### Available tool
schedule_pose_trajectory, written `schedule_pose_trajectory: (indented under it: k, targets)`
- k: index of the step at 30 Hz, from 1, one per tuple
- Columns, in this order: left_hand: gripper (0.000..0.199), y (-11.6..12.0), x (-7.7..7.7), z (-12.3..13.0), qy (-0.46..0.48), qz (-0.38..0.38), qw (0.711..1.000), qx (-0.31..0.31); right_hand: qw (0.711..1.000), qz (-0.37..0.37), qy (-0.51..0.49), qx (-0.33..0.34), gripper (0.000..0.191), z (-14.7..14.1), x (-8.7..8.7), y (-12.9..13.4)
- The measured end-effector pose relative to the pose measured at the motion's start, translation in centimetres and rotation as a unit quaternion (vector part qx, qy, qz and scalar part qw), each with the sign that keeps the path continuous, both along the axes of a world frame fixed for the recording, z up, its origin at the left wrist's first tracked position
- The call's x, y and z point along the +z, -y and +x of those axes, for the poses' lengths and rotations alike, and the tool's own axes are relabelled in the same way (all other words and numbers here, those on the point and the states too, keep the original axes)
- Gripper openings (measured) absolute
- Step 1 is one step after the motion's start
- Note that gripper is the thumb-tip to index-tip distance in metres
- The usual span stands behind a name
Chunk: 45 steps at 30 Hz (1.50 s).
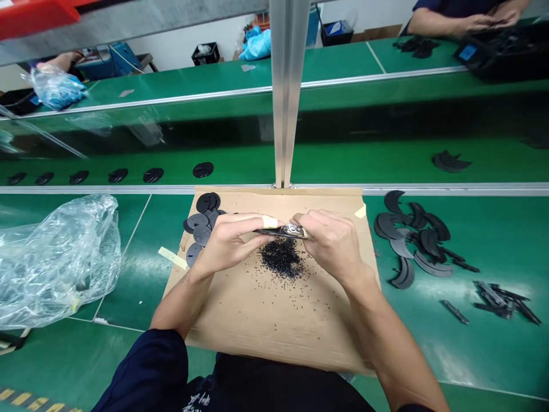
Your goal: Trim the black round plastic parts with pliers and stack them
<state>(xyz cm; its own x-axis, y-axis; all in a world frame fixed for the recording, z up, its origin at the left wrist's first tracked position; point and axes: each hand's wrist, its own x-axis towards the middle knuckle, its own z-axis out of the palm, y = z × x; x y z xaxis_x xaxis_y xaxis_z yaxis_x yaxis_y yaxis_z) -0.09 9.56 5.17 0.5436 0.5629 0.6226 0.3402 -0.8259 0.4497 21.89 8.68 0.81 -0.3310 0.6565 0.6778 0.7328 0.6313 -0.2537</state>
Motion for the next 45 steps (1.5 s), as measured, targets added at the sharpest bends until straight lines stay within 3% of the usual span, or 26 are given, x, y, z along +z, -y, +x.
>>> schedule_pose_trajectory:
  k: [5,7,9,12,15,18,21,24,27,29,30,32,34,37,40,42,45]
  targets:
    - [0.016,0.0,1.0,-0.8,-0.085,0.016,0.996,-0.022,0.999,-0.030,-0.017,0.024,0.027,0.6,0.0,-0.6]
    - [0.017,-0.3,1.5,-2.0,-0.134,0.016,0.991,0.016,0.997,-0.070,0.014,0.001,0.022,0.9,-0.1,-0.9]
    - [0.020,-1.5,1.7,-3.7,-0.179,0.011,0.980,0.092,0.991,-0.115,0.065,-0.023,0.013,1.3,-0.6,-0.9]
    - [0.028,-6.0,1.3,-6.1,-0.260,-0.022,0.946,0.192,0.977,-0.161,0.141,-0.022,0.007,2.0,-2.1,0.1]
    - [0.038,-12.4,-0.2,-6.8,-0.340,-0.102,0.905,0.233,0.967,-0.191,0.166,-0.013,0.010,2.7,-3.9,2.0]
    - [0.032,-17.7,-2.1,-5.7,-0.332,-0.129,0.899,0.254,0.963,-0.215,0.159,-0.014,0.020,3.4,-5.5,3.8]
    - [0.035,-20.4,-3.7,-4.6,-0.312,-0.146,0.901,0.265,0.968,-0.200,0.148,-0.015,0.025,3.9,-6.8,4.6]
    - [0.038,-20.5,-3.6,-4.9,-0.286,-0.147,0.903,0.284,0.978,-0.172,0.115,-0.002,0.028,4.4,-8.0,4.6]
    - [0.041,-18.1,-1.7,-5.5,-0.262,-0.136,0.911,0.289,0.980,-0.179,0.082,0.012,0.024,4.9,-9.2,4.6]
    - [0.043,-15.4,0.2,-5.0,-0.271,-0.157,0.921,0.231,0.978,-0.189,0.079,0.035,0.026,5.1,-9.8,4.8]
    - [0.045,-13.9,1.0,-4.3,-0.285,-0.196,0.927,0.144,0.977,-0.189,0.084,0.048,0.030,5.1,-10.1,4.9]
    - [0.043,-11.5,2.3,-1.8,-0.342,-0.272,0.899,-0.011,0.977,-0.176,0.099,0.069,0.040,5.1,-10.5,5.0]
    - [0.038,-10.0,2.4,2.1,-0.409,-0.292,0.855,-0.128,0.979,-0.155,0.110,0.069,0.040,5.0,-10.7,5.1]
    - [0.038,-10.2,0.1,10.4,-0.461,-0.204,0.831,-0.235,0.982,-0.137,0.123,0.050,0.038,4.9,-11.0,5.4]
    - [0.043,-12.8,-4.6,20.3,-0.441,-0.072,0.859,-0.248,0.981,-0.134,0.131,0.039,0.042,4.8,-11.1,6.0]
    - [0.043,-15.0,-7.9,26.8,-0.412,-0.015,0.885,-0.216,0.981,-0.132,0.134,0.040,0.042,4.7,-11.3,6.3]
    - [0.045,-17.7,-11.8,35.2,-0.374,0.008,0.917,-0.138,0.982,-0.122,0.138,0.041,0.040,4.2,-11.9,6.4]
